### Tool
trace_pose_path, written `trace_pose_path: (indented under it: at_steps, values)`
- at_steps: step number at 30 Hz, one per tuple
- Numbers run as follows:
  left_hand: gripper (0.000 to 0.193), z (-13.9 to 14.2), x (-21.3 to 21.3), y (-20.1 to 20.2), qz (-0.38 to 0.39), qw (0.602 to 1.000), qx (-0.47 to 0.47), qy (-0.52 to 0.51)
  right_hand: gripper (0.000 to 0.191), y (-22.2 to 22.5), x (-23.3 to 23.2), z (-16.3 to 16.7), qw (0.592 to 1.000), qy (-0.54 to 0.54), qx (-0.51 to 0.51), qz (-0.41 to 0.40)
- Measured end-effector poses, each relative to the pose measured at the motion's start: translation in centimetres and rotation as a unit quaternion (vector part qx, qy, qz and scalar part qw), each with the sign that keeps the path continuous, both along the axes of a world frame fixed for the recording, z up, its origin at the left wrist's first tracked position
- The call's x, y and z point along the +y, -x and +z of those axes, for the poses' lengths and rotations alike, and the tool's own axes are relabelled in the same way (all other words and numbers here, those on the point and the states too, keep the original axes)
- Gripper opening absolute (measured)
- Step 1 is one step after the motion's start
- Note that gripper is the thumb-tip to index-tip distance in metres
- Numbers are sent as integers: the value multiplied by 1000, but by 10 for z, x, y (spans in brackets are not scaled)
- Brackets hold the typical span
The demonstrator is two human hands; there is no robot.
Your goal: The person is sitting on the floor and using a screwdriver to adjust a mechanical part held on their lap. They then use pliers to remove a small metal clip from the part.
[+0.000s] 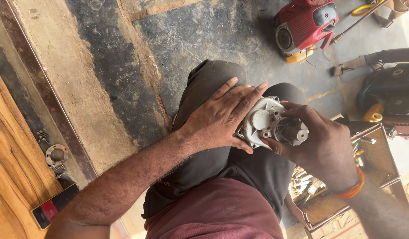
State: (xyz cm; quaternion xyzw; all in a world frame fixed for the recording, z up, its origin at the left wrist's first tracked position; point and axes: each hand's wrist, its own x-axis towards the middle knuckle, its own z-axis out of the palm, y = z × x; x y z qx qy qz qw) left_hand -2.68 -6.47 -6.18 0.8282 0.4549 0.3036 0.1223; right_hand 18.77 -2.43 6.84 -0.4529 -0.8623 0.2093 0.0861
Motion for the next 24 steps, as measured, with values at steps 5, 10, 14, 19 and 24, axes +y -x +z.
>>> trace_pose_path:
  at_steps: [5, 10, 14, 19, 24]
  values:
    - [150, -2, 0, -3, 3, 1000, -2, 14, 58, -5, 9, -1, 999, 1, 32, 33]
    - [150, -2, 0, -2, 3, 1000, -28, 10, 60, -7, 11, -4, 999, 3, 26, 22]
    - [153, -2, 1, 0, -5, 999, -43, 2, 59, -5, 10, -1, 999, 5, 35, 20]
    - [150, -2, 0, -1, 0, 999, -43, 3, 68, -5, 12, 4, 999, 31, 22, 32]
    - [150, -4, 0, -1, -5, 999, -52, 17, 58, -6, 10, 3, 999, 7, 26, 23]
